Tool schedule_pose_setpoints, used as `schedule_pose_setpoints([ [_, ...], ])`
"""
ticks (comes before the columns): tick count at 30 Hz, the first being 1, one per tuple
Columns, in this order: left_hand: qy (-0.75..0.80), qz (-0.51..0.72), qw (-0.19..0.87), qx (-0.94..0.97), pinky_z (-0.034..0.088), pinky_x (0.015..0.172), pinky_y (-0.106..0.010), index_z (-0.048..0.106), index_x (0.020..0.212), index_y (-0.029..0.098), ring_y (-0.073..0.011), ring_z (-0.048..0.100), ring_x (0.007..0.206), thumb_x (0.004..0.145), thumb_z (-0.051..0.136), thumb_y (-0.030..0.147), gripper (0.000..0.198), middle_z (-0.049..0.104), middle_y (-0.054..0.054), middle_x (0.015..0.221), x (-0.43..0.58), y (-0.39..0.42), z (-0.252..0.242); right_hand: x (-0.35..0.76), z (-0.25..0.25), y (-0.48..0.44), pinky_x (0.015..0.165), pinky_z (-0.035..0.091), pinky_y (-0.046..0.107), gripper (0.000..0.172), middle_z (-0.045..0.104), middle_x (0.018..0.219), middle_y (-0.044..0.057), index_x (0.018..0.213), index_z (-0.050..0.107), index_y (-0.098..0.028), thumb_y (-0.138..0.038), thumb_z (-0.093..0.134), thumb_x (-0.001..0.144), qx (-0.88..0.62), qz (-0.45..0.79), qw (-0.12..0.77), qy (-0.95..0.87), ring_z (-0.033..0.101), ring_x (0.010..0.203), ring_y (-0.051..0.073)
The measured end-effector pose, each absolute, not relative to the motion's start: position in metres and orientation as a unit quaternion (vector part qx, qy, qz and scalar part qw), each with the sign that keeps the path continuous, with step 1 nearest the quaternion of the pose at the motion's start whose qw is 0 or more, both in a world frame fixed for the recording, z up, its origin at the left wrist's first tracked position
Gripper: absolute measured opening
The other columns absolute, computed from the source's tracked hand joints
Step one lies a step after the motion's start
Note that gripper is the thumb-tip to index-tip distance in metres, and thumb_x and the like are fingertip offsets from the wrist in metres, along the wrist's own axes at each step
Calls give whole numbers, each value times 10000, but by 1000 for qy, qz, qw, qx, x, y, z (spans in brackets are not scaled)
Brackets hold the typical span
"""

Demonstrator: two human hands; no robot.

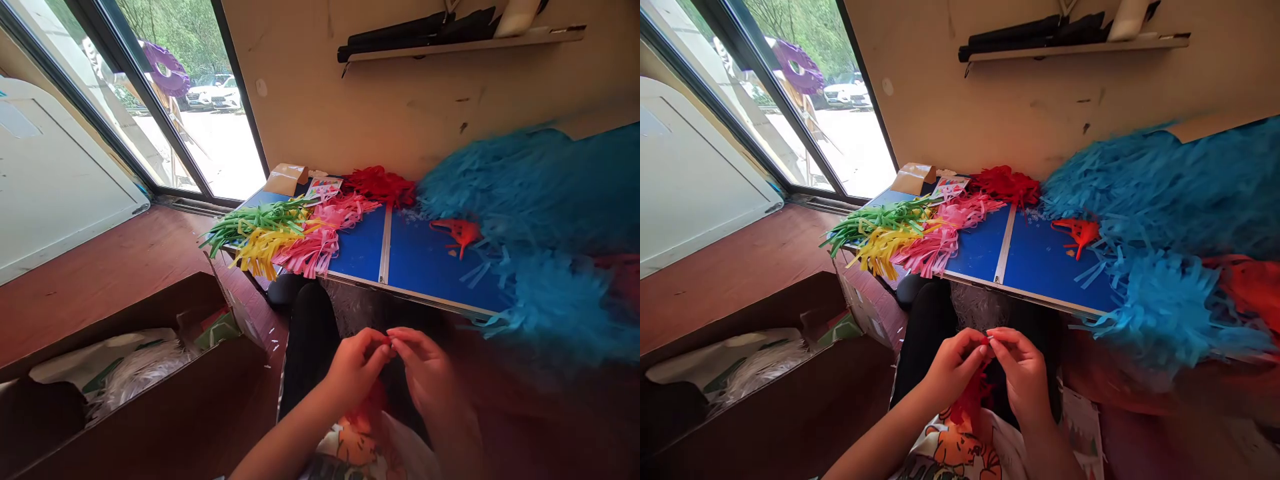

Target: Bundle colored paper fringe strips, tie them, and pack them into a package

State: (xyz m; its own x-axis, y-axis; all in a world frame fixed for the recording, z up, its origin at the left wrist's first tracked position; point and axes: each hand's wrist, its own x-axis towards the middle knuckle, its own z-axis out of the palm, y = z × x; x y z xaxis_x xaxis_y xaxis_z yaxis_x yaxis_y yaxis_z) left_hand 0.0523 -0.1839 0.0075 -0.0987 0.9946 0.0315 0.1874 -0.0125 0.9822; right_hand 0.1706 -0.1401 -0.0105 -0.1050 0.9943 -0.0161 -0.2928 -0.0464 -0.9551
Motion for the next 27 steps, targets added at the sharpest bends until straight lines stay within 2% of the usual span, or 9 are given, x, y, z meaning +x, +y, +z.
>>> schedule_pose_setpoints([
  [7,587,449,368,565,436,610,-204,643,842,157,-122,592,658,851,494,270,188,669,-24,741,50,-185,7,172,-17,-141,697,517,322,115,678,777,34,695,694,-224,-300,742,623,-416,574,523,-473,611,767,184],
  [16,593,418,352,592,442,600,-195,661,829,169,-115,601,634,859,474,248,205,693,-20,749,50,-187,10,180,-23,-141,680,517,300,83,679,789,19,734,691,-238,-276,722,666,-413,563,506,-507,615,758,172],
  [22,577,394,348,625,419,592,-177,660,820,172,-108,597,646,855,483,215,186,688,-9,743,49,-186,13,189,-28,-140,718,522,304,88,681,790,13,741,695,-251,-273,726,661,-413,549,499,-529,622,765,169],
  [27,578,357,328,656,391,550,-178,656,775,167,-102,574,593,865,474,225,211,666,-5,684,47,-186,9,198,-23,-137,698,528,307,74,682,794,28,753,702,-242,-283,696,691,-390,546,445,-593,624,759,182],
])
